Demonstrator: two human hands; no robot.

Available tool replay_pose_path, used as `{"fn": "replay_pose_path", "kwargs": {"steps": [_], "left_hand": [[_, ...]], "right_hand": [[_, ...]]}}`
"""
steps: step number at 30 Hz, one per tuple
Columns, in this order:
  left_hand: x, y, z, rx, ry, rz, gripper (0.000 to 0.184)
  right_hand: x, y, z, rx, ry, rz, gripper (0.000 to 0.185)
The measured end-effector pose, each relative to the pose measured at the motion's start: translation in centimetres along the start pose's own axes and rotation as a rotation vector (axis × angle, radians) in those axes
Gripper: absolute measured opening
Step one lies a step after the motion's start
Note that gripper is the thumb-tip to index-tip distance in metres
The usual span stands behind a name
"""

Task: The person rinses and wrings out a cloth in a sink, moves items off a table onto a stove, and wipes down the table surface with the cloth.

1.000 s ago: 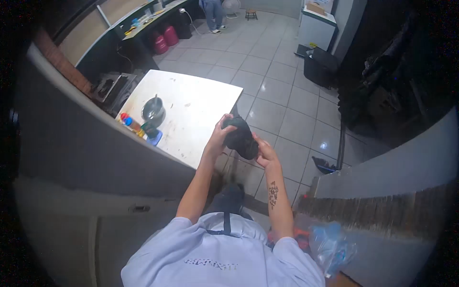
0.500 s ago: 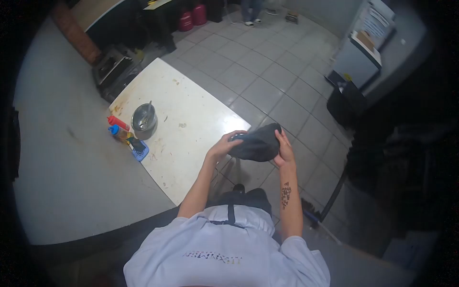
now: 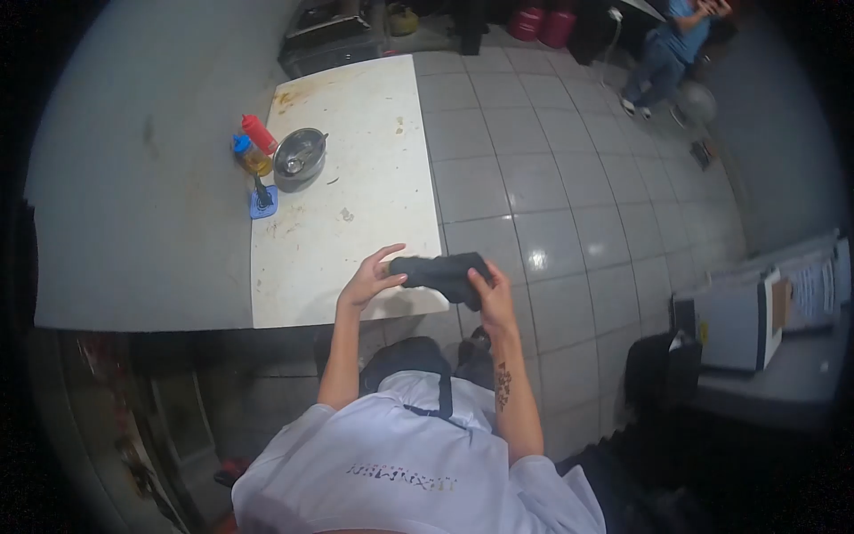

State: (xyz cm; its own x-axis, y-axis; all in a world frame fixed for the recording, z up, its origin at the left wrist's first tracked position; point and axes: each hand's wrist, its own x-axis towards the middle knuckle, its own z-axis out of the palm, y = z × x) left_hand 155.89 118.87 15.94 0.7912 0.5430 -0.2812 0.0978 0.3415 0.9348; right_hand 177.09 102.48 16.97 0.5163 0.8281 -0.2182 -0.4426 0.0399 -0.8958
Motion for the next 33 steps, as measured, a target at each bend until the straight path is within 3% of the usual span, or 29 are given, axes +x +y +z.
{"fn": "replay_pose_path", "kwargs": {"steps": [2,4,6,8,9,13,18,22,24,27,31,33], "left_hand": [[1.0,0.4,1.3,-0.045,0.104,0.038,0.069],[0.1,0.4,3.4,-0.115,0.251,0.077,0.072],[0.6,0.8,4.6,-0.115,0.335,0.09,0.065],[1.3,1.1,4.8,-0.059,0.401,0.068,0.056],[1.5,1.0,4.9,-0.079,0.427,0.07,0.039],[3.4,2.6,6.7,-0.14,0.505,0.155,0.018],[9.1,2.1,5.5,-0.2,0.552,0.153,0.017],[12.9,2.9,4.5,-0.303,0.738,0.238,0.018],[14.5,4.9,3.1,-0.277,0.818,0.278,0.019],[14.7,7.5,3.6,-0.13,0.907,0.158,0.038],[15.7,8.4,3.2,0.076,1.155,0.059,0.019],[15.4,8.1,2.8,-0.031,1.257,-0.021,0.019]], "right_hand": [[2.5,-1.4,-1.3,-0.014,-0.045,0.03,0.024],[4.3,-3.7,-2.5,-0.162,-0.263,0.068,0.024],[6.5,-6.0,-3.2,-0.187,-0.32,0.116,0.02],[9.2,-7.5,-3.4,-0.336,-0.526,0.042,0.018],[10.2,-8.1,-3.3,-0.337,-0.554,0.049,0.018],[14.9,-9.4,-3.7,-0.389,-0.744,0.118,0.017],[23.5,-9.6,-1.3,-0.531,-0.929,0.013,0.016],[29.0,-9.3,1.4,-0.557,-1.054,0.044,0.012],[31.9,-8.9,3.1,-0.583,-1.154,-0.092,0.014],[34.5,-9.0,5.0,-0.658,-1.233,-0.14,0.018],[37.9,-8.0,8.0,-0.763,-1.297,-0.266,0.023],[39.3,-6.4,9.1,-0.745,-1.349,-0.241,0.023]]}}
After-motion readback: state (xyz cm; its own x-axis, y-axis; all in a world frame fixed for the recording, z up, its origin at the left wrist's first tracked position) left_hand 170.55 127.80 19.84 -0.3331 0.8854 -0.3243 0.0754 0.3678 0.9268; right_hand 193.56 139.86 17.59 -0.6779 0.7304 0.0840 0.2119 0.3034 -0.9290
